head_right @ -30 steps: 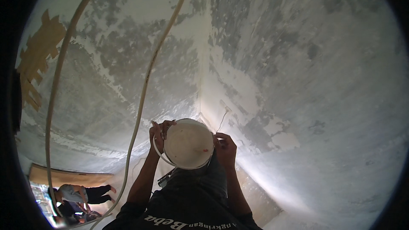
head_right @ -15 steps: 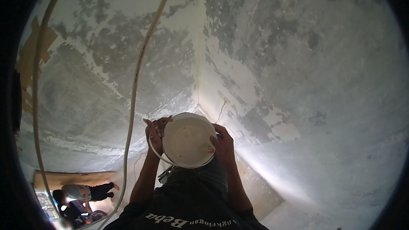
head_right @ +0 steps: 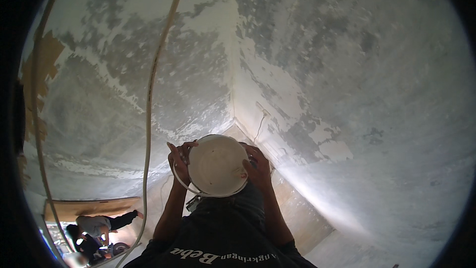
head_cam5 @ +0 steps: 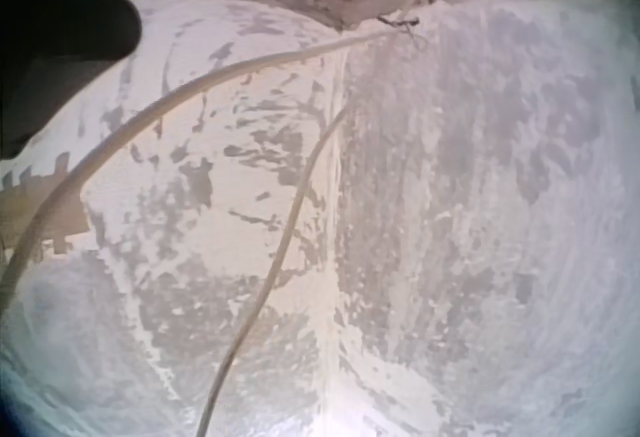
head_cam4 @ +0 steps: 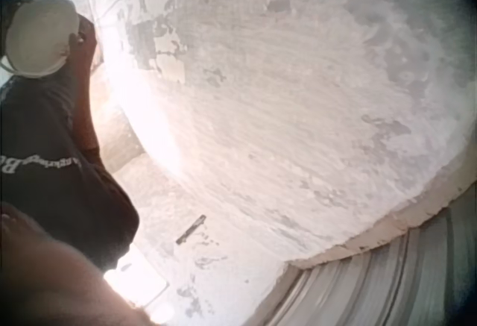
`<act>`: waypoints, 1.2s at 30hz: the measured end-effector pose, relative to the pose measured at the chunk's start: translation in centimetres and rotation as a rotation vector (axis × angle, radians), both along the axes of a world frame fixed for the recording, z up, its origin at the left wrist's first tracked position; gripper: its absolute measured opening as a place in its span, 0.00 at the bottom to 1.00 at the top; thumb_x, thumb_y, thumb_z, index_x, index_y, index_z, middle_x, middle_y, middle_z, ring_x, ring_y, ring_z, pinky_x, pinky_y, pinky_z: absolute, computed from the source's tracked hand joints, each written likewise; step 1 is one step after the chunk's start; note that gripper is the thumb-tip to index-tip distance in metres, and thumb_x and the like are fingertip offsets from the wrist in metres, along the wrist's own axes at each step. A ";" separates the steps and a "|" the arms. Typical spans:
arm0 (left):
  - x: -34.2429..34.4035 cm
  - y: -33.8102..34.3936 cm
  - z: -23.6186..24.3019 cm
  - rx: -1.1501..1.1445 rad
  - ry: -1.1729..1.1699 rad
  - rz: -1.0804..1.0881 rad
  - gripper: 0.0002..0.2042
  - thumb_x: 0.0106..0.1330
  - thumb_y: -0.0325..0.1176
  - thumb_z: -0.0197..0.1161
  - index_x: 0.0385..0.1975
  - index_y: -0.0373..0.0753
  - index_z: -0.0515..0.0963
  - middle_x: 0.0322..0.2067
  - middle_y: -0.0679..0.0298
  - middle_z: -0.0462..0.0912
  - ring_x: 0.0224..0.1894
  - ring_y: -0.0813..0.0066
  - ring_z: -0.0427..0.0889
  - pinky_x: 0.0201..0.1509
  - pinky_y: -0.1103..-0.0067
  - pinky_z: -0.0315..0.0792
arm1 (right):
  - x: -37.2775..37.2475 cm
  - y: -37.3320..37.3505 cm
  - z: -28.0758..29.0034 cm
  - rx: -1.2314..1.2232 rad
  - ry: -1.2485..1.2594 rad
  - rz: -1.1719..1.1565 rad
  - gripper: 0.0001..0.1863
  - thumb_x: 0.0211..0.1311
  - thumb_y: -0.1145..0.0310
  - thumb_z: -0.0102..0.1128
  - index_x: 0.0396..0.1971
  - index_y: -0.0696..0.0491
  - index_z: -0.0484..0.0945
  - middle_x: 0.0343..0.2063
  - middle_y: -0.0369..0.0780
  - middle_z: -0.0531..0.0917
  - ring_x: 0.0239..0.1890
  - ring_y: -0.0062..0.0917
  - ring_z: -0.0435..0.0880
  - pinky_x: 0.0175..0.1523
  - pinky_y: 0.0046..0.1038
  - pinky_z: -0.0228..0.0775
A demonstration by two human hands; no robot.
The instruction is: The person paints the corner of a ceiling and the upper edges of the walls using a paintbrush and a bucket of white paint.
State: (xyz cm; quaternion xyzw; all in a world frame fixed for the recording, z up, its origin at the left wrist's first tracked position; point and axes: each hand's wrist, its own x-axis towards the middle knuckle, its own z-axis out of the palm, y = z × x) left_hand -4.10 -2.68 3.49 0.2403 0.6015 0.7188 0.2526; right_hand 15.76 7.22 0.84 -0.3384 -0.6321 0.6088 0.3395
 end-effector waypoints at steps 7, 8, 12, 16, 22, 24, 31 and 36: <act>0.4 1.1 -0.5 0.140 -0.065 0.000 0.32 0.71 0.52 0.25 0.06 0.40 0.59 0.11 0.60 0.68 0.34 0.63 0.79 0.55 0.64 0.68 | 1.1 2.2 0.8 0.051 -0.046 0.085 0.19 0.54 0.72 0.58 0.47 0.57 0.74 0.46 0.42 0.76 0.47 0.26 0.76 0.50 0.27 0.69; 0.6 1.3 -0.5 0.163 -0.091 0.012 0.32 0.71 0.52 0.26 0.06 0.40 0.58 0.10 0.61 0.66 0.33 0.63 0.79 0.55 0.63 0.68 | 1.3 2.7 1.1 0.079 -0.068 0.110 0.19 0.54 0.70 0.59 0.47 0.56 0.74 0.45 0.41 0.76 0.47 0.26 0.76 0.49 0.27 0.69; 1.0 2.6 -0.7 0.233 -0.174 0.051 0.31 0.70 0.53 0.27 0.05 0.43 0.56 0.08 0.65 0.60 0.32 0.63 0.79 0.55 0.62 0.67 | 1.8 5.4 2.7 0.215 -0.162 0.188 0.19 0.54 0.65 0.62 0.46 0.54 0.76 0.43 0.39 0.78 0.44 0.25 0.77 0.47 0.26 0.70; 1.3 4.8 0.2 0.212 -0.205 0.066 0.30 0.70 0.53 0.30 0.06 0.44 0.56 0.08 0.67 0.58 0.32 0.62 0.79 0.56 0.61 0.65 | 2.1 8.2 4.6 0.178 -0.245 0.241 0.20 0.54 0.62 0.63 0.46 0.54 0.76 0.44 0.40 0.78 0.42 0.25 0.78 0.46 0.25 0.71; 1.7 7.3 0.8 0.225 -0.181 0.061 0.30 0.69 0.55 0.31 0.06 0.43 0.56 0.08 0.66 0.58 0.32 0.64 0.78 0.56 0.61 0.65 | 2.7 11.0 4.7 0.160 -0.213 0.263 0.21 0.55 0.60 0.62 0.48 0.54 0.75 0.44 0.40 0.78 0.43 0.25 0.78 0.46 0.25 0.71; 1.6 7.8 0.5 0.223 -0.222 0.063 0.30 0.69 0.56 0.31 0.07 0.43 0.56 0.08 0.64 0.62 0.32 0.63 0.78 0.57 0.62 0.64 | 2.9 11.9 4.6 0.136 -0.232 0.300 0.23 0.55 0.57 0.61 0.48 0.53 0.75 0.45 0.41 0.78 0.44 0.27 0.78 0.47 0.28 0.71; 1.8 9.5 0.0 0.153 -0.251 0.145 0.32 0.68 0.58 0.30 0.07 0.41 0.57 0.16 0.55 0.75 0.28 0.68 0.74 0.54 0.70 0.65 | 1.6 17.6 3.9 0.143 -0.309 0.539 0.23 0.55 0.55 0.62 0.47 0.53 0.75 0.43 0.39 0.79 0.43 0.26 0.79 0.48 0.28 0.71; 1.6 10.4 1.8 0.087 -0.310 0.261 0.32 0.68 0.58 0.30 0.06 0.41 0.57 0.18 0.53 0.76 0.31 0.68 0.76 0.56 0.70 0.63 | -1.7 22.5 5.8 0.253 -0.292 0.753 0.18 0.56 0.54 0.61 0.37 0.54 0.79 0.33 0.40 0.83 0.36 0.28 0.82 0.43 0.28 0.73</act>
